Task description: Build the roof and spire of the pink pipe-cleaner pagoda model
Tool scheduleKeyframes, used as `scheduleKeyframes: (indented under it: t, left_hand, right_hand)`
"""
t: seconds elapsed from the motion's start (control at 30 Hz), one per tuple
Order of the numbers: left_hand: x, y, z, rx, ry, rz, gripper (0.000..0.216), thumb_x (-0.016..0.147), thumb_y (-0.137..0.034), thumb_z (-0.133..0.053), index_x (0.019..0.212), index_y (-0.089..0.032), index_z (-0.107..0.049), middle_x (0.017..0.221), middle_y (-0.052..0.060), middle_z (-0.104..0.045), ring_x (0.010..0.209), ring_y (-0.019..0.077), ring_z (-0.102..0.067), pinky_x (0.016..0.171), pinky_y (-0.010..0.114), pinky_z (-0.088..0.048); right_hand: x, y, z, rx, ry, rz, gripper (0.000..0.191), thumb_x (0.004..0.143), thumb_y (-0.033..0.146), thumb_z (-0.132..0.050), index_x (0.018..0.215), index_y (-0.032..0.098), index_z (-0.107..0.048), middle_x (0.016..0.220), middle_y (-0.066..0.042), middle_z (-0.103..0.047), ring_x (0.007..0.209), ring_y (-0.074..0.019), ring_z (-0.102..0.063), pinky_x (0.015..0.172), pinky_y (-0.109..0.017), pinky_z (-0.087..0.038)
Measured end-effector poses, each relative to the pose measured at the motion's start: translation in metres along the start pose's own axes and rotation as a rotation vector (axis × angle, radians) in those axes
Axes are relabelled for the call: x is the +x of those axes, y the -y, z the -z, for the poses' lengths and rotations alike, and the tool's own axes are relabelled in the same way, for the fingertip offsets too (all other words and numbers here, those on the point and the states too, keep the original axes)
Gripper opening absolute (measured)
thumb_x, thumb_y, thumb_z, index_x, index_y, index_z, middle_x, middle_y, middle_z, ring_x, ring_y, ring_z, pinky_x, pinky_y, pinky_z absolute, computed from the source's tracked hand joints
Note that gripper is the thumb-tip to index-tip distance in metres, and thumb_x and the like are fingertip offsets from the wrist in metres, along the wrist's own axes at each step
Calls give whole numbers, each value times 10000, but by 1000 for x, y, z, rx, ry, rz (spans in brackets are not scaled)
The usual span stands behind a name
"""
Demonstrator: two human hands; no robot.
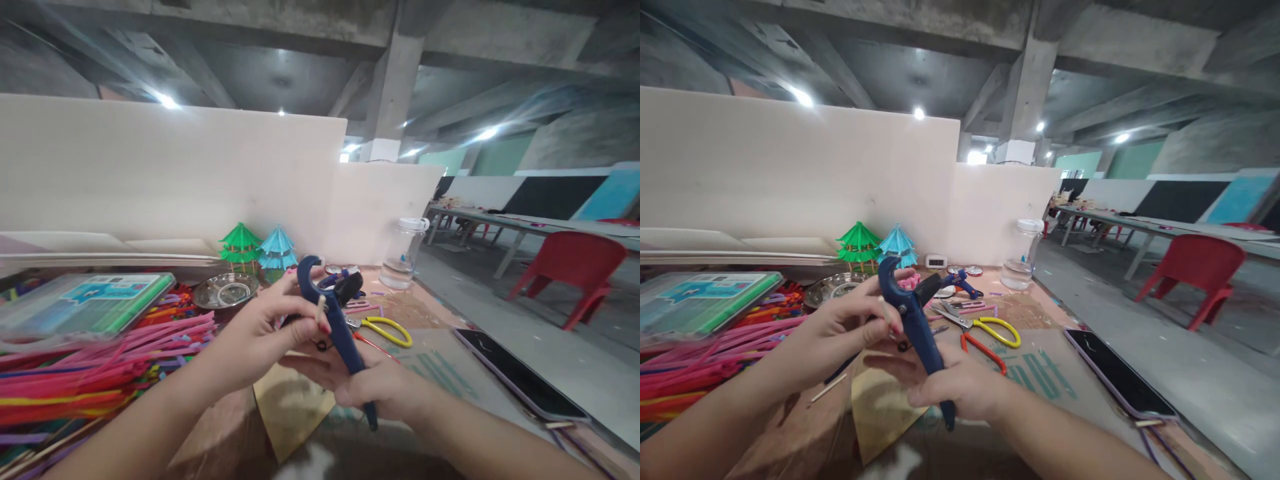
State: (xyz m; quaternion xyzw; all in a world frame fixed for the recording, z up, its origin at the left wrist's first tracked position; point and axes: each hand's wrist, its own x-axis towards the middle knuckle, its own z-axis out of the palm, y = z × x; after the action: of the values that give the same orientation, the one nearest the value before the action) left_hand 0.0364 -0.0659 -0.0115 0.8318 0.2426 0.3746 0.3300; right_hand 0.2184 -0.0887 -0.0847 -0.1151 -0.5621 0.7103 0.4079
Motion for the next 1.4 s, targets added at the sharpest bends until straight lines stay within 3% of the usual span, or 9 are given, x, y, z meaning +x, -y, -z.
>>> scheduleKeyframes:
  t: [0.1, 0.23, 0.47, 0.67, 0.83, 0.93, 1.03, 1.23, 1.4]
  left_hand:
    - [-1, -1, 5, 86, -167, -36, 248, 854, -416, -614, 752, -228, -741, 1361, 87, -569, 1345, 307, -433, 1087, 479, -375]
    - [-4, 2, -5, 139, -147, -20, 208, 854, -372, -605, 787, -223, -733, 1505, 83, -420, 1411, 323, -334, 1129, 546, -286]
    - [-8, 17, -49, 199, -250, -180, 183, 870, -212, -564, 790, -216, -729, 1316, 97, -593, 1327, 258, -463, 1066, 436, -434]
    - [-14, 24, -53, 229, -259, -241, 202, 878, -163, -534, 824, -207, -725, 1468, 114, -426, 1415, 294, -329, 1093, 466, -398]
    - [-18, 19, -45, 187, -299, -255, 208, 902, -197, -517, 797, -218, -695, 1482, 79, -401, 1377, 303, -371, 1100, 496, -368]
    - [-15, 12, -35, 62, -381, -195, 269, 936, -395, -495, 802, -233, -663, 1126, 98, -624, 1194, 268, -516, 986, 427, -475]
    - [-7, 4, -26, -143, -442, -104, 365, 855, -570, -561, 749, -224, -603, 800, 27, -575, 820, 179, -586, 763, 303, -551]
    - [2, 8, -24, -562, -279, 99, 416, 738, -578, -703, 744, -200, -529, 756, -24, -493, 681, 128, -562, 528, 211, -504]
    - [-4, 19, -36, -383, -188, 45, 418, 822, -599, -593, 754, -192, -533, 710, -23, -497, 637, 114, -499, 563, 210, -447]
  right_hand:
    - [0, 6, 2, -326, -219, 141, 650, 708, 179, -649, 1335, 293, -516, 1424, -31, -517, 1361, -250, -421, 1163, -477, -249]
    - [-2, 13, 7, -950, -474, 295, 627, 860, 232, -518, 1465, 284, -358, 1540, -43, -356, 1459, -244, -222, 1184, -519, -191]
    - [-2, -9, 20, -1468, -423, 472, 836, 874, 84, -420, 1538, 296, 43, 1623, -59, -90, 1483, -208, -112, 1174, -504, -254]
    - [-2, -8, 14, -1631, -342, 444, 935, 879, 234, -523, 1523, 229, 155, 1622, -109, -7, 1487, -296, -4, 1169, -604, -153]
    - [-6, 5, 10, -1534, -279, 436, 910, 876, 344, -578, 1543, 273, 37, 1624, -87, -24, 1487, -298, -20, 1173, -603, -98]
    - [-4, 12, 12, -1372, -381, 443, 912, 837, 430, -644, 1542, 285, -84, 1612, -98, -140, 1478, -302, -120, 1179, -568, -130]
    - [-1, 25, 19, -1104, -520, 379, 914, 797, 482, -684, 1525, 243, -186, 1513, -144, -370, 1398, -304, -342, 1151, -529, -251]
    - [-2, 38, 28, -463, -25, -79, 700, 718, 514, -752, 1319, 234, -530, 1263, -112, -621, 1194, -283, -571, 1071, -496, -372]
    - [3, 15, 3, 68, 18, -25, 454, 651, 417, -780, 1043, 229, -651, 1120, -73, -677, 1179, -268, -573, 1117, -486, -295]
